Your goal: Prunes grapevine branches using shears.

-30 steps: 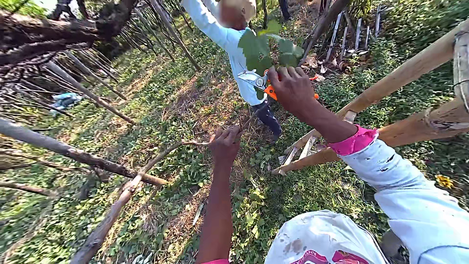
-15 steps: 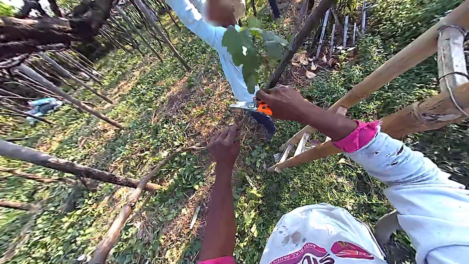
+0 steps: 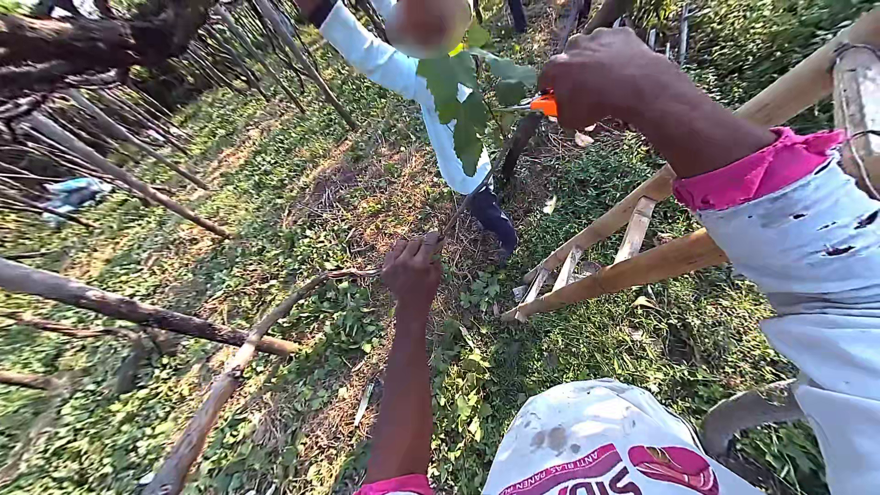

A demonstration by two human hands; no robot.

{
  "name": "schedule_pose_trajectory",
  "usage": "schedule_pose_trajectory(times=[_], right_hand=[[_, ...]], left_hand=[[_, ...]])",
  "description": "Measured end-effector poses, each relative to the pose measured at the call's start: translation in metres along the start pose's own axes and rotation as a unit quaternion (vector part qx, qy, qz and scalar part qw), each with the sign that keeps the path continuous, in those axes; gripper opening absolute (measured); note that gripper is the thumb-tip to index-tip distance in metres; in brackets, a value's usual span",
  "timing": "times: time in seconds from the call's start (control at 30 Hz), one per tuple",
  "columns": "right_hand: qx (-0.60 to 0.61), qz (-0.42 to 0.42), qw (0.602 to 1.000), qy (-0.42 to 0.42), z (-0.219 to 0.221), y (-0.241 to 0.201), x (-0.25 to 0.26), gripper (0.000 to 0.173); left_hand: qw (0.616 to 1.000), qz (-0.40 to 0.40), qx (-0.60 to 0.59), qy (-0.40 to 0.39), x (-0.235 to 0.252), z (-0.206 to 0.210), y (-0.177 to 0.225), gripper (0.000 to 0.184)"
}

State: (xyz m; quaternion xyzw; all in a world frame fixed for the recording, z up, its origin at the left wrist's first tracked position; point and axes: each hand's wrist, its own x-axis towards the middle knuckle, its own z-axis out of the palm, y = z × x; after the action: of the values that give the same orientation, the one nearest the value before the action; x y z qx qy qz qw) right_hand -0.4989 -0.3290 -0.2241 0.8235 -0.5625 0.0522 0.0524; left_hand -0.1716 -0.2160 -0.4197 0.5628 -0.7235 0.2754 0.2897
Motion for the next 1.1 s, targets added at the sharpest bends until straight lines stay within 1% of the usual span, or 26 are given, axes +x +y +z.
schedule_pose_trajectory(times=[0.13, 0.23, 0.3, 0.33, 0.37, 0.43, 0.47, 0.53, 0.57, 0.63, 0.67, 0.73, 0.77, 0.8, 0.83, 0.87, 0.9, 0.93, 0.97, 1.0, 1.03, 1.07, 1.1], right_hand=[[-0.016, -0.018, 1.0, -0.007, 0.0, -0.003, 0.008, 0.02], [-0.038, -0.044, 0.998, -0.031, -0.006, -0.003, 0.016, 0.018], [-0.015, -0.047, 0.998, -0.03, -0.004, -0.004, 0.017, 0.016], [0.007, -0.043, 0.999, -0.013, -0.001, -0.006, 0.017, 0.016], [0.039, -0.033, 0.999, 0.015, 0.002, -0.01, 0.017, 0.02], [0.117, -0.015, 0.99, 0.082, 0.008, -0.024, 0.015, 0.034], [0.139, -0.026, 0.984, 0.107, 0.011, -0.032, 0.016, 0.039], [0.135, -0.091, 0.981, 0.11, 0.017, -0.049, 0.02, 0.045], [0.114, -0.112, 0.983, 0.084, 0.018, -0.06, 0.021, 0.047], [0.059, -0.121, 0.99, 0.041, 0.028, -0.079, 0.019, 0.042], [0.036, -0.122, 0.991, 0.036, 0.035, -0.086, 0.017, 0.036], [0.009, -0.133, 0.989, 0.056, 0.056, -0.091, 0.014, 0.023], [0.013, -0.137, 0.988, 0.067, 0.066, -0.089, 0.013, 0.022], [0.035, -0.139, 0.987, 0.078, 0.074, -0.085, 0.012, 0.026], [0.082, -0.135, 0.983, 0.094, 0.082, -0.076, 0.012, 0.035], [0.158, -0.122, 0.973, 0.117, 0.092, -0.066, 0.01, 0.046], [0.265, -0.099, 0.947, 0.153, 0.101, -0.055, 0.009, 0.053], [0.402, -0.072, 0.891, 0.197, 0.11, -0.046, 0.009, 0.05], [0.543, -0.03, 0.806, 0.235, 0.114, -0.042, 0.007, 0.042], [0.646, 0.029, 0.717, 0.26, 0.112, -0.041, 0.002, 0.035], [0.684, 0.08, 0.675, 0.265, 0.102, -0.039, -0.007, 0.035], [0.664, 0.096, 0.69, 0.27, 0.089, -0.035, -0.018, 0.038], [0.609, 0.051, 0.711, 0.349, 0.088, -0.029, -0.015, 0.041]], left_hand=[[1.0, -0.008, 0.004, 0.003, -0.002, -0.001, -0.003, 0.019], [1.0, -0.005, 0.007, 0.005, -0.004, -0.001, -0.008, 0.019], [1.0, -0.007, 0.005, 0.004, -0.005, -0.002, -0.009, 0.019], [1.0, -0.008, 0.003, 0.003, -0.006, -0.002, -0.008, 0.019], [1.0, -0.009, 0.005, 0.0, -0.007, -0.003, -0.007, 0.02], [1.0, -0.009, 0.006, 0.003, -0.008, -0.002, -0.002, 0.021], [1.0, -0.007, 0.005, 0.011, -0.009, -0.001, 0.0, 0.02], [1.0, -0.004, 0.007, 0.024, -0.01, 0.002, 0.002, 0.018], [1.0, -0.004, 0.004, 0.027, -0.011, 0.001, 0.002, 0.019], [1.0, 0.0, 0.001, 0.024, -0.009, -0.003, 0.005, 0.021], [1.0, 0.007, 0.004, 0.025, -0.009, -0.005, 0.006, 0.02], [1.0, 0.012, 0.011, 0.022, -0.011, -0.005, 0.006, 0.021], [1.0, 0.008, 0.013, 0.014, -0.013, -0.005, 0.004, 0.021], [1.0, 0.003, 0.011, 0.003, -0.014, -0.006, 0.002, 0.022], [1.0, -0.005, 0.008, -0.011, -0.015, -0.006, 0.0, 0.023], [1.0, -0.013, 0.003, -0.021, -0.016, -0.006, -0.002, 0.023], [0.999, -0.026, 0.001, -0.024, -0.016, -0.008, -0.004, 0.023], [0.999, -0.044, 0.0, -0.019, -0.014, -0.011, -0.006, 0.024], [0.998, -0.058, -0.004, -0.011, -0.012, -0.017, -0.008, 0.024], [0.998, -0.063, -0.004, -0.002, -0.01, -0.023, -0.012, 0.025], [0.998, -0.061, -0.001, -0.001, -0.009, -0.028, -0.016, 0.026], [0.999, -0.049, 0.003, 0.001, -0.008, -0.03, -0.02, 0.027], [0.999, -0.037, 0.005, 0.005, -0.006, -0.027, -0.024, 0.028]])
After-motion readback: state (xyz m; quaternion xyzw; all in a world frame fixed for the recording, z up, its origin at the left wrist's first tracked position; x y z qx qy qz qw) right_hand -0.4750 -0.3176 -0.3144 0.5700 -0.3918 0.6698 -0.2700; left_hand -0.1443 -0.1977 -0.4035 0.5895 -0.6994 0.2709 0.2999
